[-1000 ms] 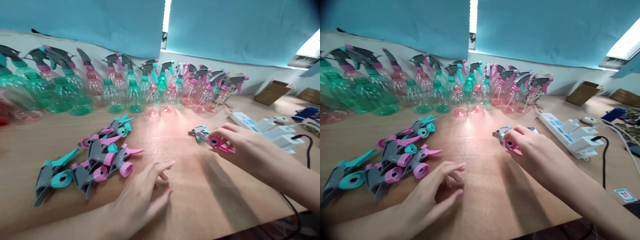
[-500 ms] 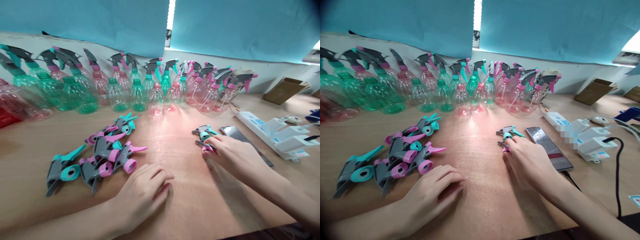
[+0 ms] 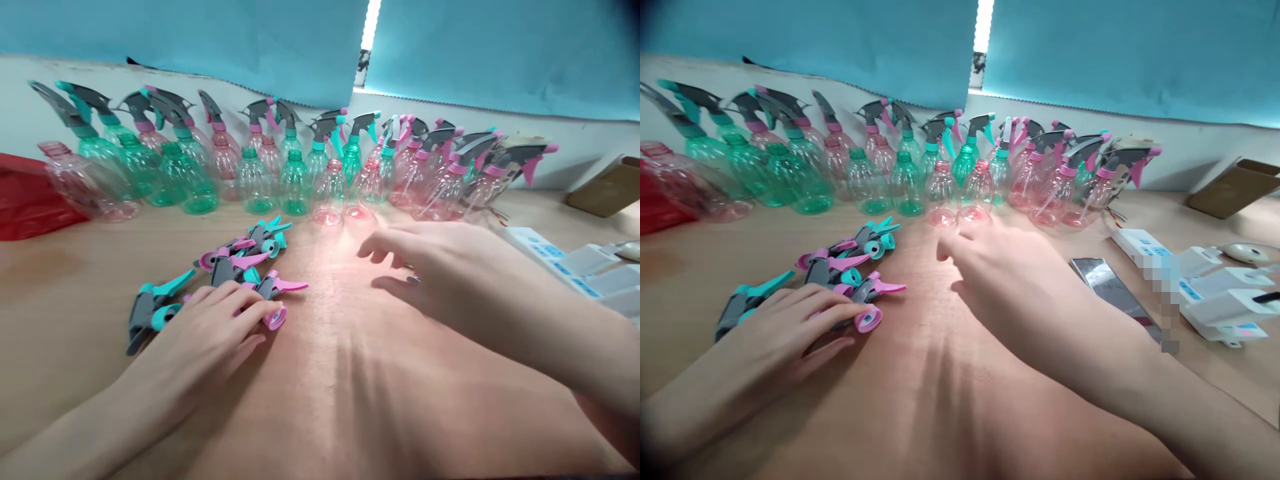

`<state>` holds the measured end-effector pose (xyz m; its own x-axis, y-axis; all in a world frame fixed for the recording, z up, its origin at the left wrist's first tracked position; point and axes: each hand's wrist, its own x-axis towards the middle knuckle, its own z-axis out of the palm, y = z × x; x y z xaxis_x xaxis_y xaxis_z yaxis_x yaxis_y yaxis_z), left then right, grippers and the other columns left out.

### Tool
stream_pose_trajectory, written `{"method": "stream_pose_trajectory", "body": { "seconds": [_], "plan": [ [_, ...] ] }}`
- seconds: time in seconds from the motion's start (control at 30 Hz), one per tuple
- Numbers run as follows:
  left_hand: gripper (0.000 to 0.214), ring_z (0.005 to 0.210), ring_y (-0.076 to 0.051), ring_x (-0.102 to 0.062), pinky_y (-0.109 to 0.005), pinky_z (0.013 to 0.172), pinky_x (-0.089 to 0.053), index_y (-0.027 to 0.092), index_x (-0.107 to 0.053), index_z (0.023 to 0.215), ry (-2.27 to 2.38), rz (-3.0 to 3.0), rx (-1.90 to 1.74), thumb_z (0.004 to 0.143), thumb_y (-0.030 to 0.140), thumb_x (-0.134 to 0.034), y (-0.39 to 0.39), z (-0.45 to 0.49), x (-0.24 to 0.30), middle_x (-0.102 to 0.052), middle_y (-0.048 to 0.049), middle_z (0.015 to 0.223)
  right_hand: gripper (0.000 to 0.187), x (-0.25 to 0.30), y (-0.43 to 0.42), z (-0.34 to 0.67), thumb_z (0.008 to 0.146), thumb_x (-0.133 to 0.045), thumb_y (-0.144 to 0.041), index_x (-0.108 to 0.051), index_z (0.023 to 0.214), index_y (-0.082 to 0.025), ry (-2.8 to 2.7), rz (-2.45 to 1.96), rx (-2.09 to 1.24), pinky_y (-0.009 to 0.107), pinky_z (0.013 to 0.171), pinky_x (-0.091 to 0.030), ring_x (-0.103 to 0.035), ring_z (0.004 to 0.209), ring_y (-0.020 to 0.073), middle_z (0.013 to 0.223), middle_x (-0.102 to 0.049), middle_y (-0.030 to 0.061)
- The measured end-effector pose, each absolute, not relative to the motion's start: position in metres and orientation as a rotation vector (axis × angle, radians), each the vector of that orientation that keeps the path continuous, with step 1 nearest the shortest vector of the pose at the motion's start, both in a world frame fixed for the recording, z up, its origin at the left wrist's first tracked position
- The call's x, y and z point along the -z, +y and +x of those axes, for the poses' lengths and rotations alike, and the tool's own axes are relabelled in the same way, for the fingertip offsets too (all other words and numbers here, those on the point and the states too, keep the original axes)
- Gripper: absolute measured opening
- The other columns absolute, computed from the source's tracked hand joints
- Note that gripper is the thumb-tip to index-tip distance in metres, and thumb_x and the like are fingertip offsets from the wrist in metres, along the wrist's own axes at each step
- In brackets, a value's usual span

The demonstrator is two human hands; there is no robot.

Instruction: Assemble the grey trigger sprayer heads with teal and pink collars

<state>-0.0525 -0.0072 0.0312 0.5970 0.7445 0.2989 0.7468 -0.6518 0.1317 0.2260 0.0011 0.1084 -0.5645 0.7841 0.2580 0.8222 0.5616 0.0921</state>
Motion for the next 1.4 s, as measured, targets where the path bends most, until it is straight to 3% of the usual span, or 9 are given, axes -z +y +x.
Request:
{"method": "stream_pose_trajectory", "body": {
  "seconds": [0.17,0.3,0.47,0.6,0.7,0.8,0.97,1.13,1.4],
  "plan": [
    [0.026,0.092,-0.025,-0.054,-0.036,0.072,-0.037,0.018,-0.062,0.107,-1.063,-2.753,0.267,0.091,0.013,-0.043,0.007,-0.047,-0.02,-0.063,-0.0082,0.1,0.04,-0.091,0.004,0.219,0.076,-0.064,-0.013,-0.058,0.115,-0.021,-2.928,-1.061,-0.083,0.028,0.063,-0.046,-0.065,0.087,0.0212,0.109,-0.068,0.0062],
    [0.02,0.092,-0.026,-0.052,-0.039,0.076,-0.04,0.015,-0.061,0.106,-1.065,-2.851,0.291,0.091,0.02,-0.05,0.014,-0.026,-0.021,-0.061,-0.0105,0.103,0.042,-0.084,0.006,0.219,0.077,-0.067,-0.022,-0.057,0.117,-0.02,-2.945,-1.048,-0.234,0.03,0.068,-0.049,-0.065,0.09,0.0216,0.112,-0.066,0.0064],
    [0.018,0.102,-0.02,-0.05,-0.034,0.086,-0.042,0.02,-0.054,0.106,-1.146,-3.292,0.694,0.089,0.018,-0.054,0.007,0.004,-0.024,-0.059,-0.0038,0.106,0.028,-0.093,0.015,0.233,0.084,-0.058,-0.037,-0.059,0.11,-0.024,-2.914,-1.133,-0.213,0.032,0.064,-0.046,-0.065,0.08,0.0213,0.099,-0.068,0.0034],
    [0.035,0.112,-0.018,-0.048,-0.032,0.095,-0.042,0.021,-0.047,0.116,-1.004,-3.454,1.117,0.084,0.01,-0.057,0.0,0.019,-0.012,-0.057,-0.0036,0.113,0.01,-0.098,0.021,0.244,0.085,-0.054,-0.031,-0.061,0.087,-0.024,-2.911,-1.102,-0.286,0.029,0.055,-0.04,-0.059,0.066,0.0168,0.079,-0.065,-0.0002],
    [0.039,0.106,-0.018,-0.051,-0.032,0.093,-0.043,0.019,-0.047,0.115,-0.909,-3.431,1.371,0.081,0.006,-0.06,-0.003,0.024,-0.005,-0.058,-0.0038,0.107,0.009,-0.099,0.02,0.246,0.084,-0.054,-0.026,-0.058,0.077,-0.024,-2.888,-1.121,-0.287,0.028,0.052,-0.035,-0.055,0.059,0.0141,0.072,-0.062,-0.0025],
    [0.034,0.097,-0.017,-0.052,-0.03,0.086,-0.045,0.018,-0.051,0.109,-1.023,-3.317,1.482,0.08,0.006,-0.063,-0.004,0.024,-0.007,-0.059,-0.0036,0.1,0.007,-0.102,0.016,0.238,0.084,-0.053,-0.024,-0.058,0.078,-0.024,-2.849,-1.113,-0.301,0.027,0.052,-0.034,-0.054,0.059,0.0135,0.073,-0.062,-0.003],
    [0.013,0.082,-0.016,-0.05,-0.027,0.076,-0.045,0.017,-0.057,0.092,-1.153,-3.182,1.454,0.083,0.012,-0.065,-0.002,0.022,-0.012,-0.059,-0.0015,0.085,0.007,-0.097,0.013,0.216,0.085,-0.054,-0.021,-0.053,0.079,-0.023,-2.813,-1.054,-0.455,0.025,0.053,-0.033,-0.053,0.062,0.0107,0.074,-0.061,-0.0058],
    [0.008,0.087,-0.018,-0.051,-0.029,0.079,-0.046,0.018,-0.056,0.085,-1.216,-3.272,1.283,0.085,0.012,-0.061,-0.002,0.019,-0.007,-0.059,-0.003,0.09,0.008,-0.081,0.017,0.207,0.086,-0.049,-0.017,-0.049,0.078,-0.02,-2.877,-1.057,-0.552,0.026,0.052,-0.031,-0.05,0.06,0.0098,0.073,-0.058,-0.0042],
    [0.018,0.095,-0.016,-0.057,-0.027,0.084,-0.047,0.02,-0.052,0.101,-1.428,-3.521,0.937,0.089,0.007,-0.051,0.002,0.018,-0.004,-0.059,-0.002,0.104,0.008,-0.073,0.025,0.203,0.082,-0.049,-0.018,-0.045,0.075,-0.019,-2.843,-1.173,-0.646,0.026,0.049,-0.027,-0.043,0.055,0.0097,0.066,-0.052,-0.0031]
  ]
}}
